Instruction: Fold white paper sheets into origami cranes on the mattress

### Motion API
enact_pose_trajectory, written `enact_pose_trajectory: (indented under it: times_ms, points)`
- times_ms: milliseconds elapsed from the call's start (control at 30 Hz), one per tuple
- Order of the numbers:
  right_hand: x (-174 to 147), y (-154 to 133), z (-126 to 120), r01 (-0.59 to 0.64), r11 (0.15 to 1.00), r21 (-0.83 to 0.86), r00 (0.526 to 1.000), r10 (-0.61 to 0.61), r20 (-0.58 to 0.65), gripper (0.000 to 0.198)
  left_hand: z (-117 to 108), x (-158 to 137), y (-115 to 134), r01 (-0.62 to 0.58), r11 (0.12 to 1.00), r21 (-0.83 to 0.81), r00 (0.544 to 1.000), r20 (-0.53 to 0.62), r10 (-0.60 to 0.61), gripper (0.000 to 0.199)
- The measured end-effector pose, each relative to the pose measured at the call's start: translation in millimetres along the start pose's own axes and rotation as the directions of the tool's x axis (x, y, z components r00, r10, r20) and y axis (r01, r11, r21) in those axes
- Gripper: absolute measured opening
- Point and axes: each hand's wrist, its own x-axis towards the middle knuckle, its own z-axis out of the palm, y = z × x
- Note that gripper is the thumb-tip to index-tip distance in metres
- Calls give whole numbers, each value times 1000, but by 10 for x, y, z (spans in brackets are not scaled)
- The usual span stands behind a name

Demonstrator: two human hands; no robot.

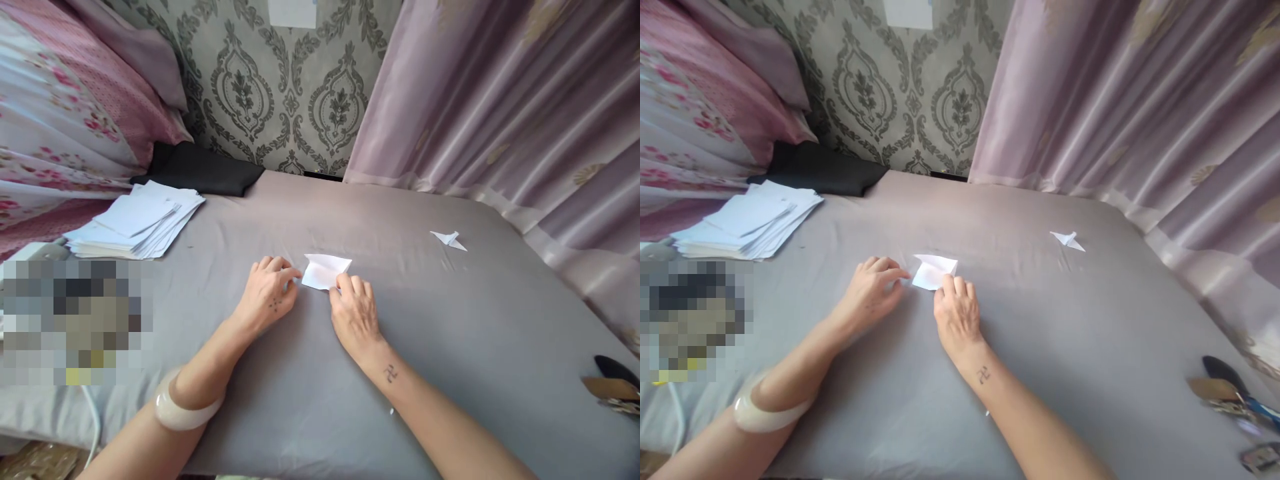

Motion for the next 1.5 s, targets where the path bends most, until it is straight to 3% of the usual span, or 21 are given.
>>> enact_pose_trajectory:
  times_ms: [233,367,500,633,867,1133,1500]
  points:
    - [67,-93,-122,2,1000,-21,995,0,96,21,51,-27,138,-65,996,65,988,148,55,26]
    - [101,-120,-132,70,996,-60,996,-67,58,27,40,-39,182,-24,998,54,979,203,13,30]
    - [185,-96,-89,187,980,-65,974,-177,142,26,28,-58,182,9,1000,8,975,222,-11,34]
    - [293,-24,-66,218,976,-1,956,-214,202,24,14,-50,157,117,989,-87,970,222,-96,31]
    - [465,88,-91,106,985,137,944,-143,297,26,3,29,112,317,925,-210,929,264,-259,21]
    - [706,136,-187,-99,981,169,842,-8,540,26,113,75,63,296,925,-238,947,198,-252,21]
    - [894,117,-198,-156,979,129,773,39,633,20,104,123,101,278,949,-150,943,232,-239,21]
